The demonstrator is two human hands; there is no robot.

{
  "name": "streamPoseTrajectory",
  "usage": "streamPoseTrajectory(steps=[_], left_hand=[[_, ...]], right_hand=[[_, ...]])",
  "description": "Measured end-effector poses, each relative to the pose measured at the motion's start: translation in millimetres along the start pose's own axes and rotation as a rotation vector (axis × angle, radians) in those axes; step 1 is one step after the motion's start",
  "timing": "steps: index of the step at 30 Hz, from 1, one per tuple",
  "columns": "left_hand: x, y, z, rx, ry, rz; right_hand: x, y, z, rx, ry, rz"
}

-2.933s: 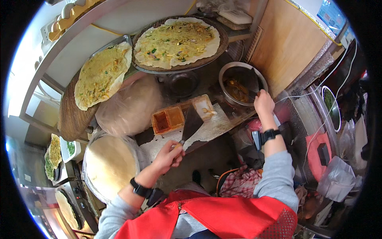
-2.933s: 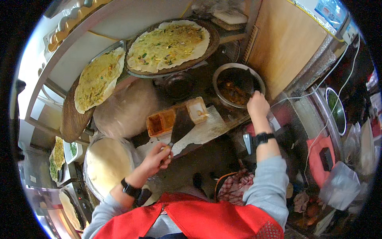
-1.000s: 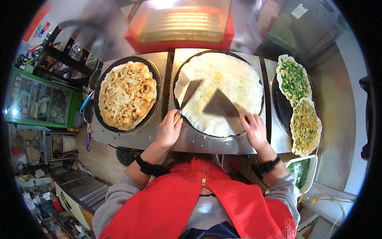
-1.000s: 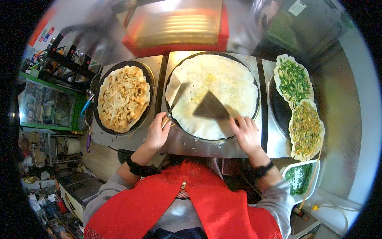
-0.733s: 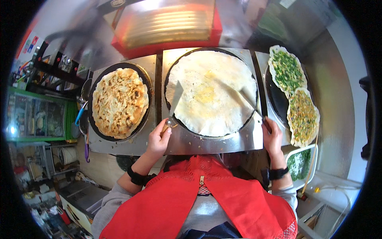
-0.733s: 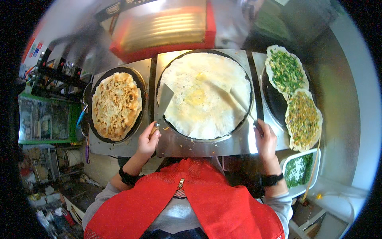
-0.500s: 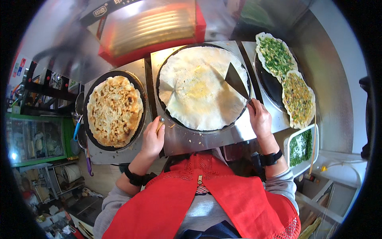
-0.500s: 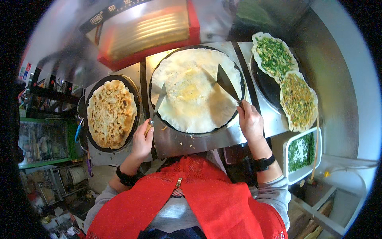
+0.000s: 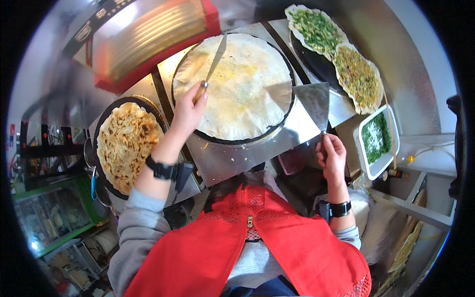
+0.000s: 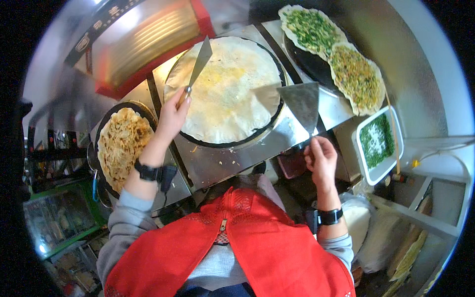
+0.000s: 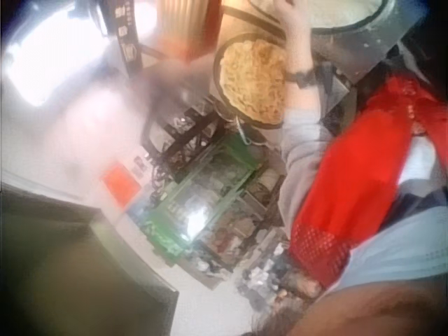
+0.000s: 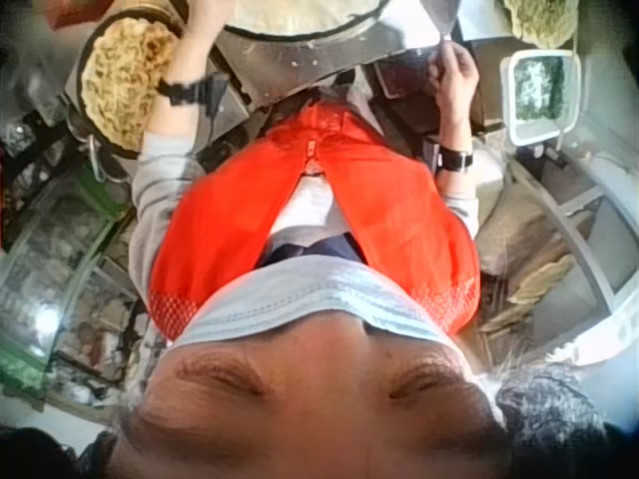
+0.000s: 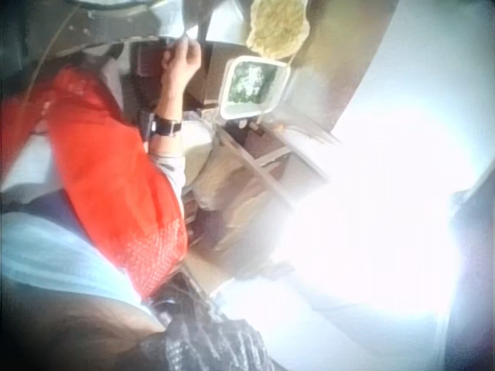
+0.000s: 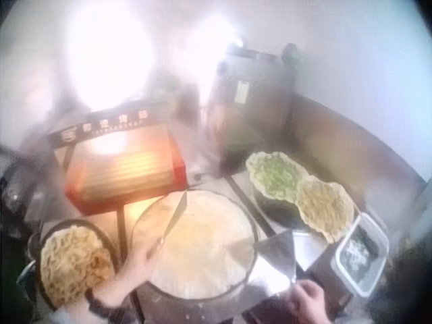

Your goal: The person spreads chopped green vegetables onto thin crepes on two round griddles, flips and folds them, then adds a mixed vegetable filling from a small pot onto a fresh crepe and folds it. The person uses a spatula and chopsticks to handle the crepes and fillings.

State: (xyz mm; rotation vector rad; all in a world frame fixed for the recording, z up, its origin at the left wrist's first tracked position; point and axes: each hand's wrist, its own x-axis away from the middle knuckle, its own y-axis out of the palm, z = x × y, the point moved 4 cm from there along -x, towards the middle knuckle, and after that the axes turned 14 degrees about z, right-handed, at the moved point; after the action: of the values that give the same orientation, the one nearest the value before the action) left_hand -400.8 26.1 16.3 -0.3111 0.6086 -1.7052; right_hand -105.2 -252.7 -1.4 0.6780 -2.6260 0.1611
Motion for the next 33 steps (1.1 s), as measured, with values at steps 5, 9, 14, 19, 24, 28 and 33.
streamPoseTrajectory(steps=[5, 9, 14, 19, 24, 28, 33], left_hand=[[81, 26, 44, -0.239, 0.447, -0.033], [99, 80, 70, -0.422, 0.646, -0.042], [75, 100, 71, -0.391, 0.473, -0.015], [20, 45, 61, -0.045, 0.169, 0.248], [-6, 12, 48, 0.311, -0.203, 0.258], [-4, 6, 45, 0.335, -0.243, 0.279], [-1, 11, 44, 0.387, -0.226, 0.301]], right_hand=[[-4, -33, 15, -0.036, 0.116, -0.007], [-12, -34, 12, -0.020, 0.023, -0.018], [-18, -30, -22, 0.061, -0.211, -0.014], [-4, -1, -83, 0.511, -0.859, -0.119], [12, 49, -120, 0.772, -1.314, -0.263], [22, 69, -139, 0.763, -1.464, -0.276], [30, 74, -149, 0.741, -1.513, -0.288]])
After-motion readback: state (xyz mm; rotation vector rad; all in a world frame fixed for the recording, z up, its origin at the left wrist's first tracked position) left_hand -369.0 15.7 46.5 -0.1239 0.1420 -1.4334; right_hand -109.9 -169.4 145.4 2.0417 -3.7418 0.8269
